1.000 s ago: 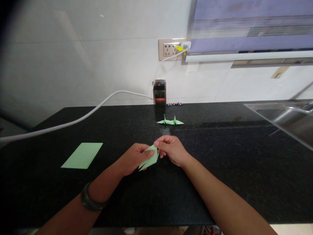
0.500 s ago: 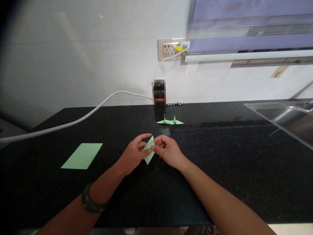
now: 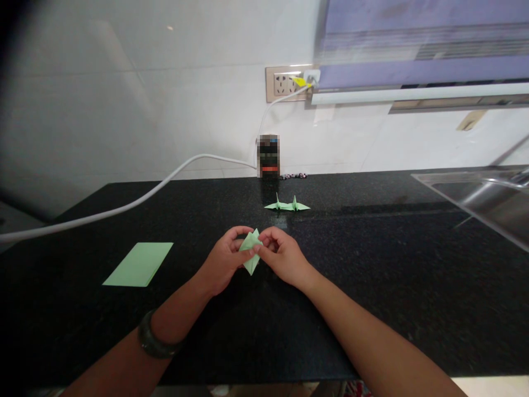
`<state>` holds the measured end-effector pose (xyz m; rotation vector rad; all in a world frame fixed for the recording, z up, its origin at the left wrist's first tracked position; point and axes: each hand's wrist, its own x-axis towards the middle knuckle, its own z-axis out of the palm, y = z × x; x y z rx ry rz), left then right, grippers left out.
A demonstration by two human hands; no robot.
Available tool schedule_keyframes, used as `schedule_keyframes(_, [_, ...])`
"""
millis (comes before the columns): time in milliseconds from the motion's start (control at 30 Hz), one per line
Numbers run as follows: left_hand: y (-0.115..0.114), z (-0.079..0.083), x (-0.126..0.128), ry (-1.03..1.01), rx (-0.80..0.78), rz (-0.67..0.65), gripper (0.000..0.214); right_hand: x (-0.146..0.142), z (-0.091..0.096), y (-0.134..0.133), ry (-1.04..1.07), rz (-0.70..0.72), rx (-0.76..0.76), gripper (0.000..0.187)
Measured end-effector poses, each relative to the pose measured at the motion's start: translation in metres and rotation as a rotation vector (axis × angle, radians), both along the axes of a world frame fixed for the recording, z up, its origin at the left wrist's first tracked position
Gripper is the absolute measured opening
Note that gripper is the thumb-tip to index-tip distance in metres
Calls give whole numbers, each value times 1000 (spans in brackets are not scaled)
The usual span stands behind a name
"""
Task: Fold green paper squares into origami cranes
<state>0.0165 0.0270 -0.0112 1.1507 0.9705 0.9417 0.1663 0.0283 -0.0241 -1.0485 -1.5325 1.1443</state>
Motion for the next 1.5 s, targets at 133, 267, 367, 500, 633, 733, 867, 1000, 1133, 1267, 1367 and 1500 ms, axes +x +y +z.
schedule_keyframes(133, [-1,2,0,-102,-35,-38,50,1,-4,2,-53,-41,18,15])
schedule_keyframes(267, [-1,5,-1,-324,-171,-73,44,3,-6,4,-37,-148,35,14])
schedule_keyframes(367, [1,5,-2,-424,-264,-77,30,4,-5,4,-3,-181,46,14])
schedule_keyframes(500, [2,-1,-3,-404,-283,-106,18,2,-4,2,4,-169,37,16])
schedule_keyframes(633, [1,-5,-1,-378,-282,-107,15,0,-4,1,15,-144,24,20])
schedule_keyframes(733, [1,-5,0,-355,-264,-98,15,-2,-3,0,8,-139,20,19])
schedule_keyframes(867, [0,-6,0,-332,-242,-86,17,-2,-1,-2,3,-152,26,17])
schedule_keyframes(1000, [-1,-6,-1,-307,-225,-75,20,-3,-1,-3,16,-161,34,17])
schedule_keyframes(1133, [-1,-5,-1,-292,-228,-97,25,-3,0,-2,70,-147,19,19])
schedule_keyframes(1267, [0,-4,0,-279,-232,-106,30,-2,1,-2,95,-119,3,21])
schedule_keyframes(1367, [-1,-4,1,-263,-227,-77,28,-2,1,-2,79,-126,10,21])
schedule_keyframes(1500, [-3,-4,2,-229,-202,-37,26,-5,1,-3,89,-143,18,22])
